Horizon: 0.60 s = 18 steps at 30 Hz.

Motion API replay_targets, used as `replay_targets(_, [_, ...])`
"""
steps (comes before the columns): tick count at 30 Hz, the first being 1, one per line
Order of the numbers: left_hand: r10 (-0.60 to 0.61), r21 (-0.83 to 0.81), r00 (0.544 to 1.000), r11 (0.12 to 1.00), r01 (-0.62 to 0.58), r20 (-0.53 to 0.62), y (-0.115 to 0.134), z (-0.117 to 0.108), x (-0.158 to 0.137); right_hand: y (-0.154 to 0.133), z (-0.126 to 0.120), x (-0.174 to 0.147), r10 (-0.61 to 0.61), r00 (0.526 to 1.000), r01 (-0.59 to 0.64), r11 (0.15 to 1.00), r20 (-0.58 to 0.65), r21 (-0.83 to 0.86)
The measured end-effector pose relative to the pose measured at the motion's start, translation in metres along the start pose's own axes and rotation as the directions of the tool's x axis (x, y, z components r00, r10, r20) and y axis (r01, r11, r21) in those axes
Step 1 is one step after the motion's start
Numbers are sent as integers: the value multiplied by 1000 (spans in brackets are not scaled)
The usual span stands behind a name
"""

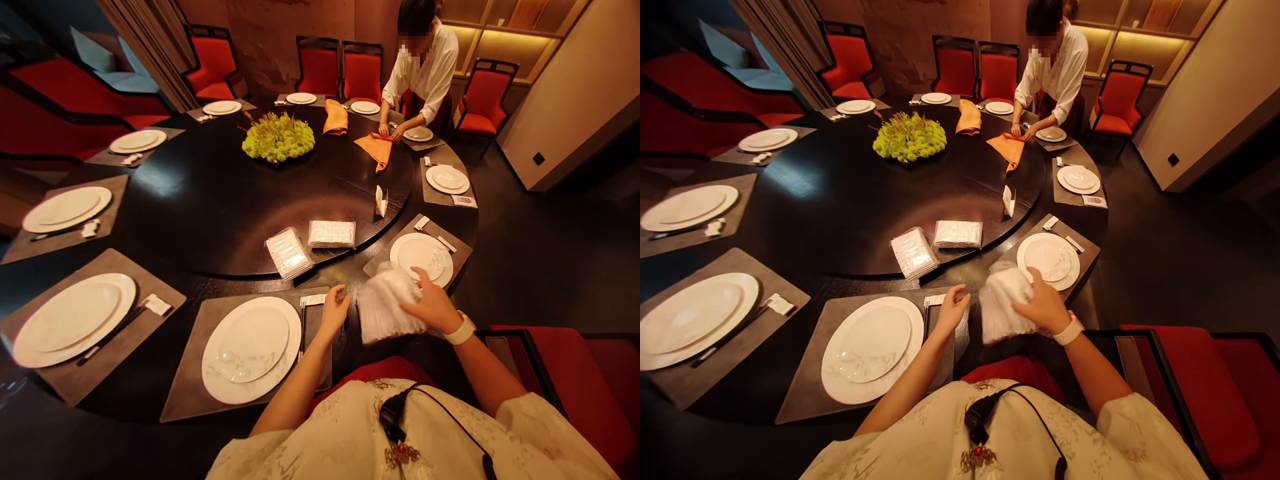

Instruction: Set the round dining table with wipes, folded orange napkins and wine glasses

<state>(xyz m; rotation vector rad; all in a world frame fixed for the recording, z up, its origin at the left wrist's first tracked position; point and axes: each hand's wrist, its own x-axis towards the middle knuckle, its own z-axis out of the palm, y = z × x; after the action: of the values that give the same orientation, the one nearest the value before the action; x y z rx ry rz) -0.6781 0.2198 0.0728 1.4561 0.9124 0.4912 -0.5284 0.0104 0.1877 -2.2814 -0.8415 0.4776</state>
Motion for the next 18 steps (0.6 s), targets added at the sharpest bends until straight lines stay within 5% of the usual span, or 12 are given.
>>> replay_targets(4, [229,49,964,970,-238,138,27,12,-23,-40,36,-3,-52,993,76,969,105,-237])
replay_targets(10, [332,174,928,917,-359,166,45,5,-18,-36,38,3,-166,951,189,980,261,-66])
replay_targets(18, [418,222,853,841,-494,313,55,4,-25,-32,40,11,-286,952,299,946,113,-127])
